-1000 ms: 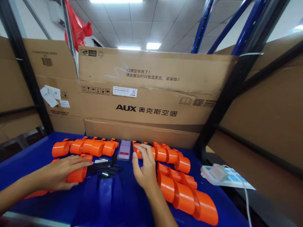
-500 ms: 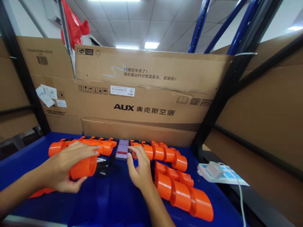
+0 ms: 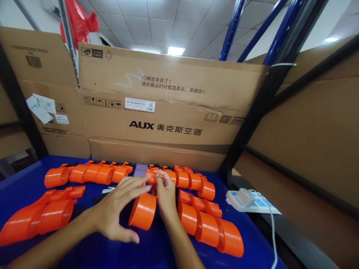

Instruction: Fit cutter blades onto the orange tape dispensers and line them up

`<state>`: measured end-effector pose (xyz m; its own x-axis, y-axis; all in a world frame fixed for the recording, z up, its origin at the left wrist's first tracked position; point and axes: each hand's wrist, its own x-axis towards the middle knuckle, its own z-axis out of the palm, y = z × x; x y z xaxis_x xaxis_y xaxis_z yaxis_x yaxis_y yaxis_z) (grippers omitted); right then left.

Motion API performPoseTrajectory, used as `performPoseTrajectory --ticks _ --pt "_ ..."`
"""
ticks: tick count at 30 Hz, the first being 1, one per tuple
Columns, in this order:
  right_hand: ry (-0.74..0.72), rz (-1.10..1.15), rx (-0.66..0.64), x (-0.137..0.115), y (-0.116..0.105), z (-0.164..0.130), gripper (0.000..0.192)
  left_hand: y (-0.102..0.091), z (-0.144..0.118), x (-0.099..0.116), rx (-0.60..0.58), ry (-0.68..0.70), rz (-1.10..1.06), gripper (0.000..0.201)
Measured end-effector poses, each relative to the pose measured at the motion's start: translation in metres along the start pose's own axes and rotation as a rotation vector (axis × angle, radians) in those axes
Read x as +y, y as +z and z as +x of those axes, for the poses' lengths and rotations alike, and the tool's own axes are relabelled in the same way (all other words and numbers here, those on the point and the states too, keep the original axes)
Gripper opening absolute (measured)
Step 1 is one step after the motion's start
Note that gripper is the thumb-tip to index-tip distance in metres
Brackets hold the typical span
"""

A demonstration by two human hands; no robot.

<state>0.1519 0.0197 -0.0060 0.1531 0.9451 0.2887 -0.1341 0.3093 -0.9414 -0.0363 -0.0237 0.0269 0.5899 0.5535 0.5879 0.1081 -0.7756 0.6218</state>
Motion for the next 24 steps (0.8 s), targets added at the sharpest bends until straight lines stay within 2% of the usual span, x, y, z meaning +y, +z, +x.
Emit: performPoseTrajectory --ticks 1,3,4,6,9,12,15,17,18,20,22,24 --pt "-0.002 0.006 0.032 0.0 -0.001 0.0 0.033 0.006 0.001 -0.006 0.109 -0.082 -0.079 0.084" --pt "-0.009 0.011 0.093 0.001 -0.003 0.0 0.034 0.019 0.006 -0.019 0.308 -0.292 -0.295 0.068" --pt "-0.019 0.009 0.122 0.001 -0.003 0.0 0.033 0.024 0.01 -0.025 0.334 -0.394 -0.44 0.064" --pt "-0.04 -0.006 0.16 0.001 -0.003 -0.001 0.03 0.033 0.02 -0.036 0.256 -0.525 -0.733 0.058" --pt "-0.06 -0.051 0.156 0.002 -0.001 -0.001 0.03 0.038 0.03 -0.047 0.165 -0.598 -0.885 0.044" --pt "-0.102 -0.109 0.117 0.004 0.002 -0.003 0.034 0.032 0.03 -0.055 0.28 -0.627 -0.902 0.035" --pt "-0.202 -0.244 0.074 0.006 0.004 -0.008 0.034 0.013 0.024 -0.063 0.413 -0.647 -0.941 0.044" --pt "-0.305 -0.454 -0.021 0.005 0.007 -0.011 0.028 -0.007 0.02 -0.067 0.486 -0.634 -0.956 0.051" --pt "-0.357 -0.567 -0.109 0.004 0.01 -0.012 0.024 -0.018 0.019 -0.068 0.561 -0.603 -0.961 0.049" --pt "-0.439 -0.741 -0.36 -0.001 0.019 -0.014 0.02 -0.038 0.018 -0.069 0.731 -0.537 -1.028 0.038" --pt "-0.502 -0.85 -0.618 -0.006 0.032 -0.015 0.025 -0.052 0.019 -0.067 0.897 -0.477 -1.13 0.032" --pt "-0.566 -0.95 -0.796 -0.009 0.049 -0.015 0.032 -0.059 0.019 -0.064 0.977 -0.44 -1.168 0.029"
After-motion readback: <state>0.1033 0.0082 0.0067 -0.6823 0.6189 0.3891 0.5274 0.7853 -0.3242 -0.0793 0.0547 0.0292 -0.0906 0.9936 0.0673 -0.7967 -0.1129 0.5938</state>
